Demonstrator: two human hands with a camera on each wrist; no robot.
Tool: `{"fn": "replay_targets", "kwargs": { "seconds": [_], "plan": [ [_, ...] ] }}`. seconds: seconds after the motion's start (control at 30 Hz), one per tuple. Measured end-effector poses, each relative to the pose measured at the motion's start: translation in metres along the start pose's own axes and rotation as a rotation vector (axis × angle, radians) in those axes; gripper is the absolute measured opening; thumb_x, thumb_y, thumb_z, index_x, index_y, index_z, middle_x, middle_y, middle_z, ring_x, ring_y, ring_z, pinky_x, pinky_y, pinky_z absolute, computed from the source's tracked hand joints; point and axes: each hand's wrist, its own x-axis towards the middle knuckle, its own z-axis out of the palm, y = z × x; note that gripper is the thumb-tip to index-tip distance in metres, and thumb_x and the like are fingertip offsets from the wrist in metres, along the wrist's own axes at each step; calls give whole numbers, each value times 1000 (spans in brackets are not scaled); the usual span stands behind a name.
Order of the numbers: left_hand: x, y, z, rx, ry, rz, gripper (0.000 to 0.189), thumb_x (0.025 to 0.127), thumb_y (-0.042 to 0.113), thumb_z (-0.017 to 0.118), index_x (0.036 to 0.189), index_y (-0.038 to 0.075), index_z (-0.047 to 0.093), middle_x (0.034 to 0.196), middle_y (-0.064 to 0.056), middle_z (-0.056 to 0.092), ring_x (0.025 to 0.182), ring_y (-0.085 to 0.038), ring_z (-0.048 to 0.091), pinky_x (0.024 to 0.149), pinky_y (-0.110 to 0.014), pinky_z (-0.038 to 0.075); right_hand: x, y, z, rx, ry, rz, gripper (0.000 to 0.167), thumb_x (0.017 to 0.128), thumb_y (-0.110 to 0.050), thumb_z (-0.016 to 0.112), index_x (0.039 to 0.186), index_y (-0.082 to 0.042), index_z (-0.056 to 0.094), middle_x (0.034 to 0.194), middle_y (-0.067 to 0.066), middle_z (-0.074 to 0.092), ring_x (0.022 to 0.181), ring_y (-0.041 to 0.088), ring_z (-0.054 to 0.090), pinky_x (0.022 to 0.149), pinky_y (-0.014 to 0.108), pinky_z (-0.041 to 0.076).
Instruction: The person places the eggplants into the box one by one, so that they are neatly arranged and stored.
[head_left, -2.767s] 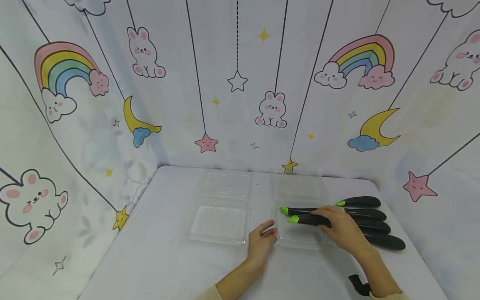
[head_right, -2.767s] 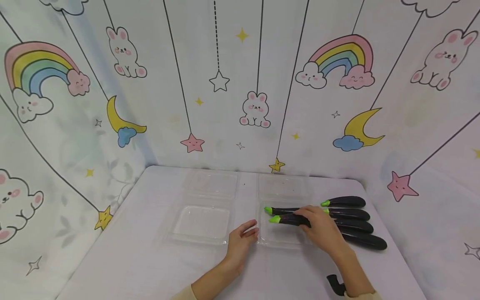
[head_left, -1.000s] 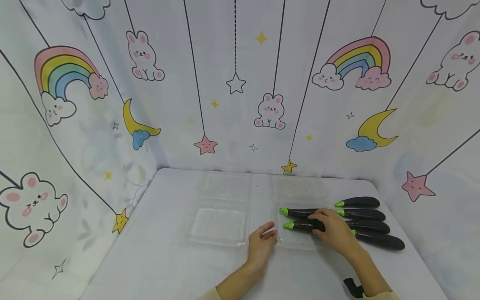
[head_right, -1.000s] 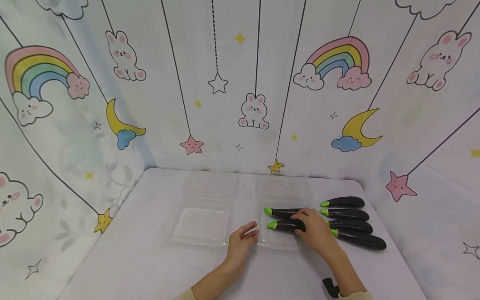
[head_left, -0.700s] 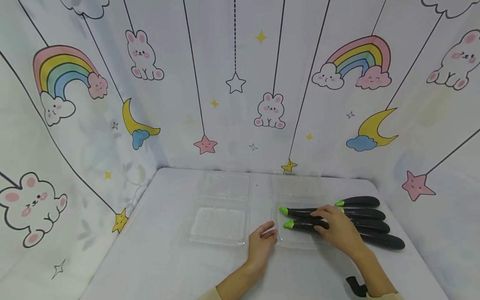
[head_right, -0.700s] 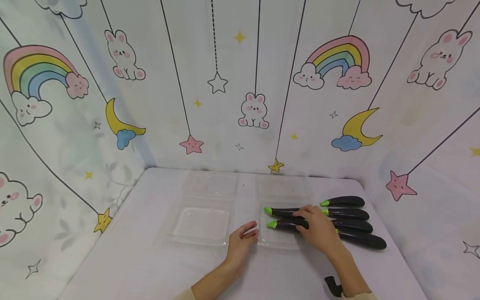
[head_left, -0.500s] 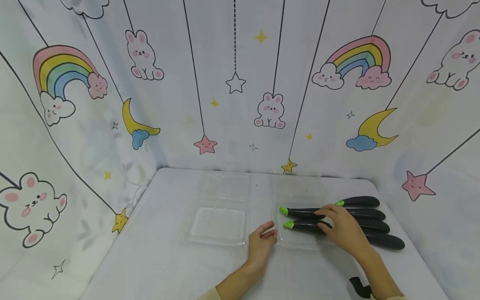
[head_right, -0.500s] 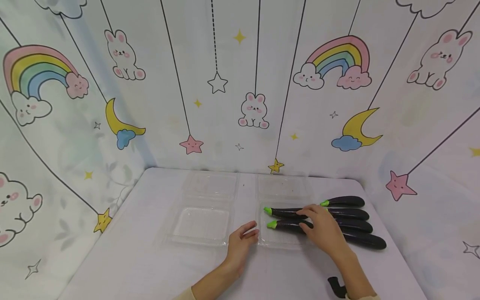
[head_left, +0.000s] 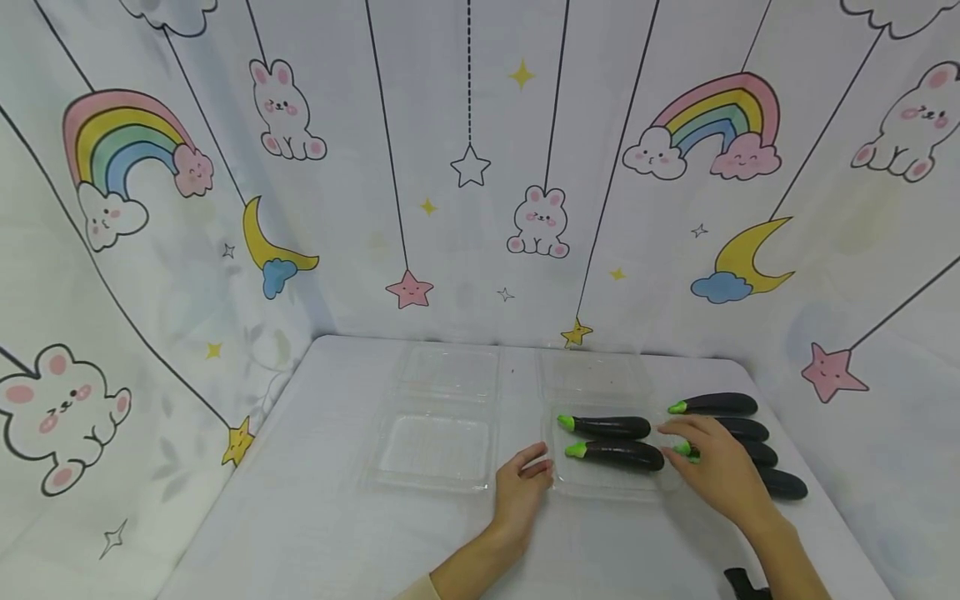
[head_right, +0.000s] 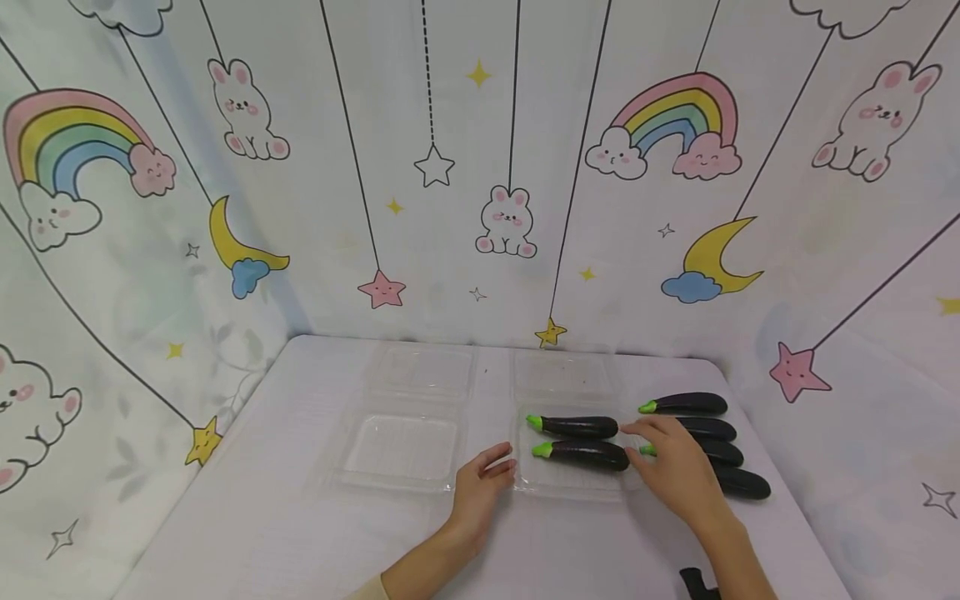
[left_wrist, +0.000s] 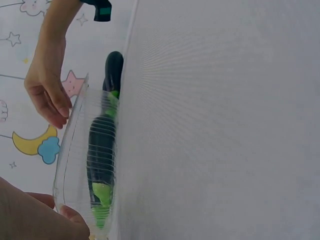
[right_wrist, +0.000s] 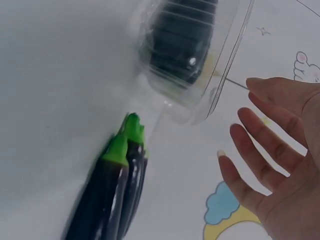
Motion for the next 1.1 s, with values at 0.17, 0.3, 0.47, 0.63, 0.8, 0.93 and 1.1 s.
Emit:
{"fn": "replay_targets", "kwargs": {
  "seconds": [0.17, 0.3, 0.47, 0.63, 0.8, 0.93, 1.1],
  "plan": [
    [0, 0, -1, 1, -5, 1, 44, 92, -7, 67, 136, -9, 62, 127, -22, 68, 117, -31, 67, 88, -26, 55, -9, 13, 1, -37, 16, 20, 36, 76, -9, 91, 110, -13, 79, 114, 9, 70, 110, 35, 63, 84, 58, 54],
    [0, 0, -1, 1, -9, 0, 44, 92, -6, 67, 136, -8, 61, 127, -22, 67, 118, -31, 66, 89, -26, 54, -15, 22, -1, -41, -2, 64, 37, 75, -10, 92, 110, -12, 79, 112, 10, 70, 108, 39, 63, 82, 62, 53],
    [1, -1, -1, 1, -10, 0, 44, 92, -6, 67, 136, -9, 61, 128, -22, 67, 118, -31, 66, 89, -27, 55, -23, 32, -5, -44, -11, 98, 38, 75, -10, 92, 110, -12, 78, 112, 11, 70, 109, 42, 62, 83, 65, 51],
    [1, -1, -1, 7, 1, -4, 44, 92, -7, 67, 136, -8, 62, 126, -22, 68, 117, -31, 66, 88, -26, 55, -27, 39, -8, -56, -19, 102, 38, 76, -10, 92, 111, -12, 78, 113, 13, 69, 107, 44, 63, 81, 65, 51],
    [1, 1, -1, 9, 9, -3, 44, 92, -6, 68, 135, -8, 63, 126, -22, 68, 117, -31, 67, 88, -25, 55, -32, 46, -12, -61, -53, 126, 38, 77, -12, 91, 112, -10, 78, 115, 16, 68, 106, 46, 63, 82, 65, 50],
    [0, 2, -1, 11, 8, -7, 44, 92, -6, 67, 135, -8, 63, 127, -21, 68, 117, -29, 67, 88, -26, 55, -36, 53, -17, -58, -65, 139, 39, 76, -9, 90, 112, -8, 77, 115, 18, 68, 107, 47, 63, 83, 65, 49],
    [-1, 2, 0, 11, 2, -10, 44, 92, -7, 66, 136, -8, 62, 126, -21, 68, 117, -29, 67, 88, -26, 55, -41, 65, -22, -66, -123, 175, 40, 76, -9, 89, 114, -4, 76, 118, 25, 67, 110, 52, 59, 88, 68, 46]
  ]
}}
